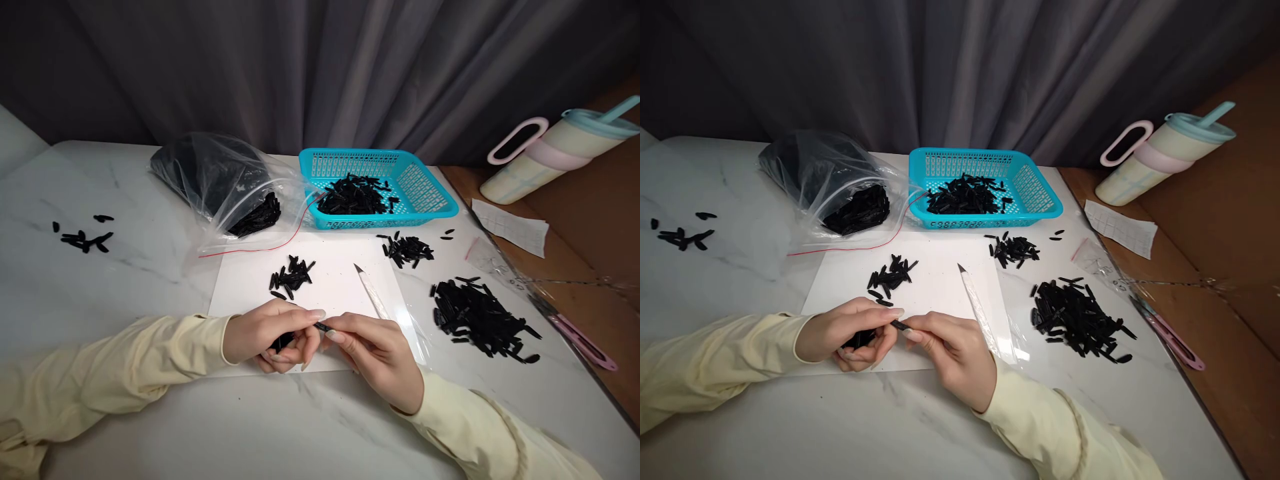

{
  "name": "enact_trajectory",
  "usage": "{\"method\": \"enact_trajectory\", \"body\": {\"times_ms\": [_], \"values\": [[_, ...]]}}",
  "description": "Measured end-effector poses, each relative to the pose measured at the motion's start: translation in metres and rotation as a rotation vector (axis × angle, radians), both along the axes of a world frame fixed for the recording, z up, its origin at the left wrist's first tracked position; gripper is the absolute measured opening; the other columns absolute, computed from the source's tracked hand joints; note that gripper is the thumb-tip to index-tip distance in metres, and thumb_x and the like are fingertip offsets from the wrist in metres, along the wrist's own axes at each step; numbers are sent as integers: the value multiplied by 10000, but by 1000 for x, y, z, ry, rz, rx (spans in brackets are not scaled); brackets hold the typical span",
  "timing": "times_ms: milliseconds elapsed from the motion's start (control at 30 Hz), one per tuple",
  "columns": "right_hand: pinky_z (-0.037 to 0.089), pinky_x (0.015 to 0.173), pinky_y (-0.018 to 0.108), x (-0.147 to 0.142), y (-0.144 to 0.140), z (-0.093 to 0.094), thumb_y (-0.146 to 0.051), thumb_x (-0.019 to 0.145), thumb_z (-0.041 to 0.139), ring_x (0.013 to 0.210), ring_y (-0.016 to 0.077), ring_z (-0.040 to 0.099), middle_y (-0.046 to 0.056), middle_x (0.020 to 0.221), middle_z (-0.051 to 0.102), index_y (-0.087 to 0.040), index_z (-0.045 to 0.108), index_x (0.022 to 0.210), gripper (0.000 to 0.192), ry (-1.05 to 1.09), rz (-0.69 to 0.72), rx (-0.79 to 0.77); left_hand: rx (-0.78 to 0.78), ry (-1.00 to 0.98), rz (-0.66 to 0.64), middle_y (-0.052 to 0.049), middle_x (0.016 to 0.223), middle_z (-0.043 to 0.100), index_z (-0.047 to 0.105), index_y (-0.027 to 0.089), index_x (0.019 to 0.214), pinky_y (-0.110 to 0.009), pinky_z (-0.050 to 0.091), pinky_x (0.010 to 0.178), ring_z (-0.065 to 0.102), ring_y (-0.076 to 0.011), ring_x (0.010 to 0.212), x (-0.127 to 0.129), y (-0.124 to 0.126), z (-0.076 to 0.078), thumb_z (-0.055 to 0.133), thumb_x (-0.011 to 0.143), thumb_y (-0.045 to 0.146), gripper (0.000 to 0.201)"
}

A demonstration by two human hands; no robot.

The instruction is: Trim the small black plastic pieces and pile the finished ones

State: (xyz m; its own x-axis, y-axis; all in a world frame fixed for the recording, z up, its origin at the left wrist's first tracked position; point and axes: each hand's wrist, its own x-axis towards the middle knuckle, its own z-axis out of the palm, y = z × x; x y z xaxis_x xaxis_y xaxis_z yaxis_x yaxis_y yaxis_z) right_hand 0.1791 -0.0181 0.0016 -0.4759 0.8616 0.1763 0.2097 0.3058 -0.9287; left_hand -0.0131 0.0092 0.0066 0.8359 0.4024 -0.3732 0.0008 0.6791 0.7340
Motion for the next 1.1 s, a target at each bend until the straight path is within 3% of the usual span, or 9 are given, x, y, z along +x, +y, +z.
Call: {"method": "enact_trajectory", "body": {"times_ms": [667,1100], "values": [[478,531,226,0,-1,-1,-193,895,491,676,150,638,54,757,683,-188,676,940,190,-1,-26,-6,47,45,45,75,382,274,506,126,572,-157,134,292,202,-40,318,1,-1,8,425,873,404,417],[462,550,214,-1,0,3,-202,912,452,657,133,616,38,689,649,-176,665,879,217,25,4,-36,19,85,10,58,353,278,500,123,514,-179,137,301,214,-45,306,0,-1,4,386,881,454,507]]}}
